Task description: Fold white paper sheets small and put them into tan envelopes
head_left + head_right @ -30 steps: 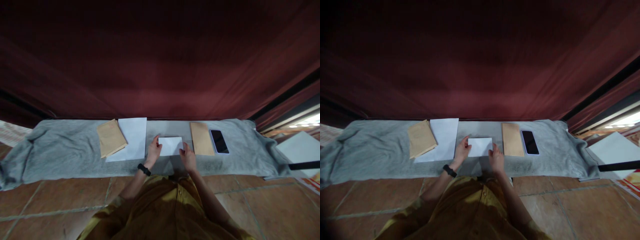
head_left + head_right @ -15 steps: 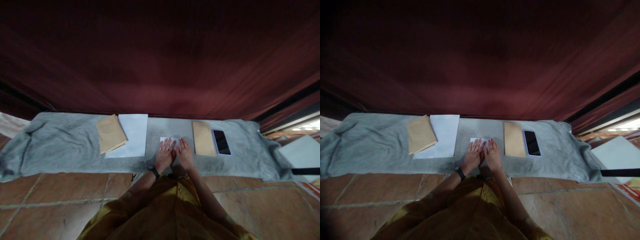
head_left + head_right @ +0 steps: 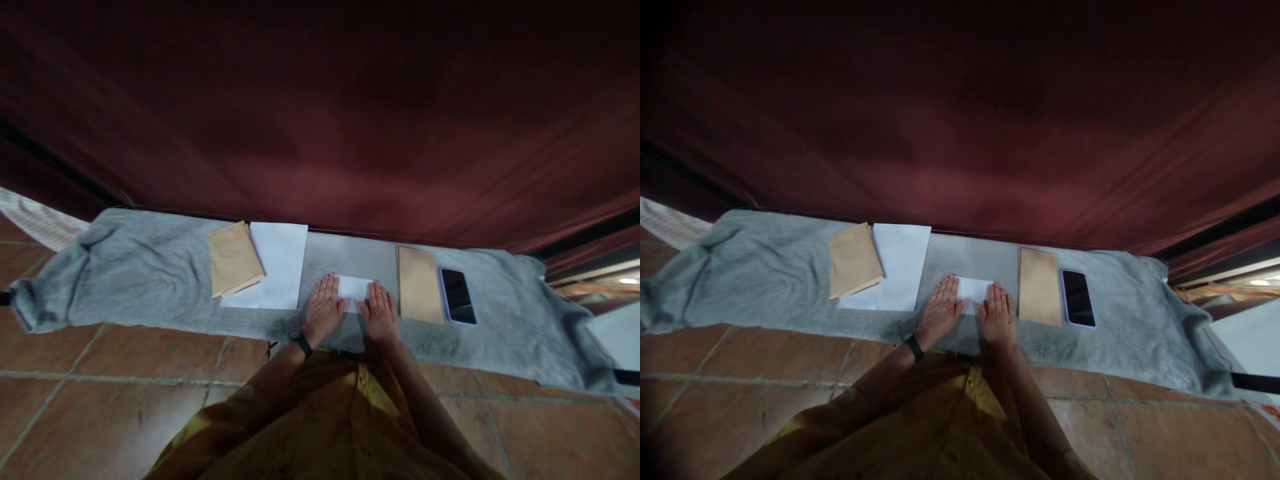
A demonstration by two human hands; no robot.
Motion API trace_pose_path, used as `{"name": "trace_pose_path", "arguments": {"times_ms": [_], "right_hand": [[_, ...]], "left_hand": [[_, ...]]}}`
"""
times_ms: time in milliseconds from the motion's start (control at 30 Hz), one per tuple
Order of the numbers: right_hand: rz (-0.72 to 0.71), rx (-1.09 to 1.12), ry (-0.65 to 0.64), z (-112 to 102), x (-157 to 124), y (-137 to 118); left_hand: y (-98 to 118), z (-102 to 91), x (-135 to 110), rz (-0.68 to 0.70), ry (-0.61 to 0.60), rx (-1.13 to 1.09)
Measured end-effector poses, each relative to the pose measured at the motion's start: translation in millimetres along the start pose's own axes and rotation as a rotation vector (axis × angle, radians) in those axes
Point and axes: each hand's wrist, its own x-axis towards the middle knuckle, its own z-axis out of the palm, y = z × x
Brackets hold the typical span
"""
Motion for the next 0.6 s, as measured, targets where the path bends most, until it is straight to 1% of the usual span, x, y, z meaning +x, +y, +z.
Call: {"name": "trace_pose_path", "arguments": {"times_ms": [100,167,200,267,333,400,433,500,600], "right_hand": [[-0.005,-0.005,-0.011,-3,-4,4],[0.001,-0.001,-0.015,-4,-5,5],[0.007,0.002,-0.017,-4,-6,5],[0.019,0.004,-0.030,-4,-6,4],[0.025,-0.001,-0.054,-5,-6,3],[0.025,-0.008,-0.070,-6,-5,2],[0.026,-0.009,-0.070,-6,-5,1],[0.025,-0.003,-0.057,-6,-5,2],[0.022,0.006,-0.032,-6,-6,4]], "left_hand": [[0,-3.8,2,-0.048,0.002,0.009],[9,-3.0,5,-0.080,0.024,0.014],[16,-1.4,7,-0.074,0.034,0.008],[34,4.3,11,0.008,0.030,-0.022],[51,11.4,17,0.134,-0.012,-0.063],[62,17.3,22,0.192,-0.051,-0.084],[64,19.1,24,0.192,-0.061,-0.085],[60,19.8,26,0.175,-0.063,-0.073],[40,14.8,23,0.148,-0.042,-0.036]]}}
